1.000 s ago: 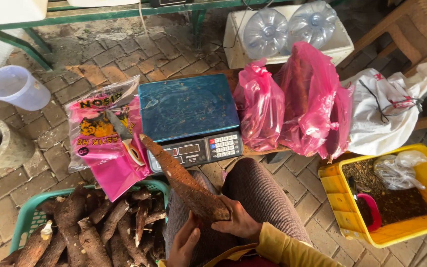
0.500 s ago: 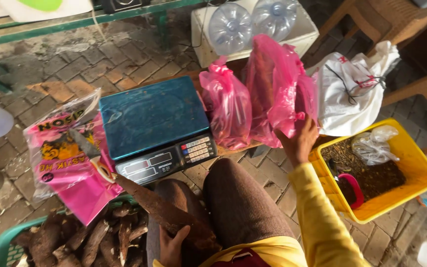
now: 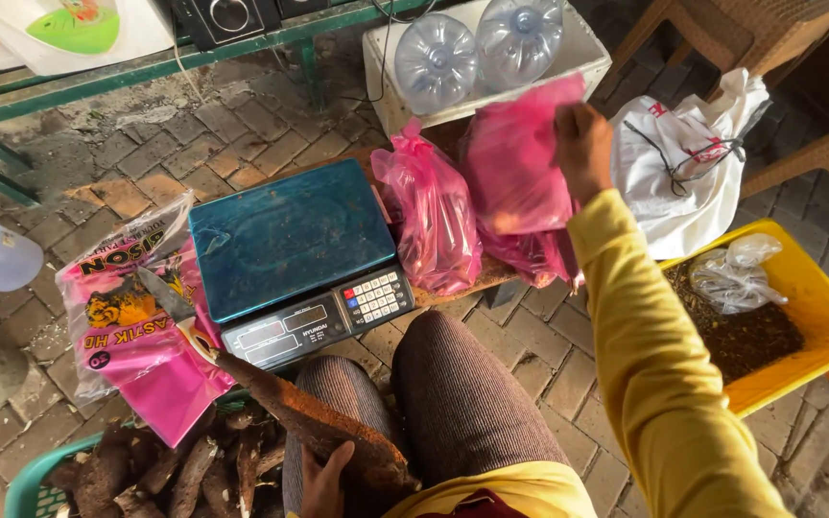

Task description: Weighing cassava roots on a digital scale, placing them into pink plastic bags, and marking the bags with a pen.

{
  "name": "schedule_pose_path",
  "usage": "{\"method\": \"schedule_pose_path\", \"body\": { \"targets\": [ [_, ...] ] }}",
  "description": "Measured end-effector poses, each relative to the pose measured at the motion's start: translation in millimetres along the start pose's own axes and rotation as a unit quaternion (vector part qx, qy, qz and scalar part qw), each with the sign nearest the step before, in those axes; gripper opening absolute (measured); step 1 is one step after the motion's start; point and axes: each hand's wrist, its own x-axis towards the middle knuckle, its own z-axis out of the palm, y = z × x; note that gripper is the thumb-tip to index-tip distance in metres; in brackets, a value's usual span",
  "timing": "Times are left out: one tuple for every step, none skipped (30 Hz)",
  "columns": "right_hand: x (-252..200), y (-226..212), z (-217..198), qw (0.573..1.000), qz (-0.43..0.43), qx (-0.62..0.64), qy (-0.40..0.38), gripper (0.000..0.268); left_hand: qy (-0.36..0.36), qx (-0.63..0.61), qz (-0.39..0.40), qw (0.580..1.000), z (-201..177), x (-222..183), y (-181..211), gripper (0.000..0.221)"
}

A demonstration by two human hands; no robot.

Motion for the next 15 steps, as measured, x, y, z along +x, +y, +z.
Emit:
{"method": "schedule_pose_path", "body": {
  "targets": [
    [8.0, -11.4, -2.3, 1.000, 0.004, 0.002, -0.010, 0.035, 0.004, 0.007, -0.007, 1.000, 2.5, -1.0, 4.7, 0.098],
    [16.1, -23.3, -4.4, 1.000, 0.009, 0.004, -0.019, 0.035, 0.008, 0.013, -0.014, 1.000, 4.8, -2.0, 9.9, 0.099],
    [20.2, -26.5, -6.5, 1.000, 0.005, 0.004, -0.017, 0.035, 0.006, 0.012, -0.010, 1.000, 9.2, -0.5, 13.7, 0.099],
    [24.0, -29.5, -7.7, 0.999, 0.023, 0.018, -0.028, 0.035, 0.012, 0.008, -0.014, 1.000, 12.9, 1.6, 17.6, 0.100],
    [22.3, -30.8, -7.7, 0.997, 0.046, 0.031, -0.044, 0.034, 0.023, 0.004, -0.023, 0.999, 13.0, -1.7, 17.2, 0.100],
    [17.8, -33.2, -7.2, 0.997, 0.046, 0.031, -0.047, 0.034, 0.025, 0.002, -0.025, 0.999, 13.6, -3.1, 19.0, 0.100],
    [11.6, -34.6, -8.2, 0.996, 0.061, 0.040, -0.059, 0.034, 0.019, 0.004, -0.032, 0.999, 13.7, -5.2, 20.1, 0.100],
    [5.5, -36.0, -9.4, 0.993, 0.076, 0.050, -0.071, 0.034, 0.014, 0.006, -0.039, 0.999, 14.1, -7.4, 21.1, 0.100],
    [-4.7, -32.5, -8.7, 0.993, 0.078, 0.049, -0.072, 0.034, 0.014, 0.006, -0.041, 0.999, 9.9, -3.2, 16.3, 0.100],
    [-15.0, -29.8, -8.4, 0.993, 0.072, 0.038, -0.079, 0.032, 0.001, 0.012, -0.037, 0.999, 5.6, 0.3, 11.8, 0.099],
    [-21.7, -28.4, -6.4, 0.994, 0.063, 0.029, -0.086, 0.030, -0.013, 0.017, -0.030, 0.999, 2.6, 5.6, 8.6, 0.097],
    [-37.6, -18.1, -2.8, 0.994, 0.062, 0.030, -0.087, 0.030, -0.012, 0.015, -0.029, 0.999, 1.3, 7.3, 7.4, 0.097],
    [-52.7, -7.9, 0.9, 0.992, 0.059, -0.018, -0.112, 0.029, -0.021, 0.007, -0.021, 1.000, 0.6, 9.1, 5.6, 0.096],
    [-67.8, 2.6, 4.8, 0.987, 0.055, -0.066, -0.136, 0.028, -0.030, -0.001, -0.013, 0.999, -0.4, 11.1, 3.7, 0.094],
    [-87.4, 32.0, 13.0, 0.987, 0.054, -0.066, -0.138, 0.028, -0.029, -0.004, -0.012, 0.999, 2.2, 8.2, 5.5, 0.094]
  ]
}}
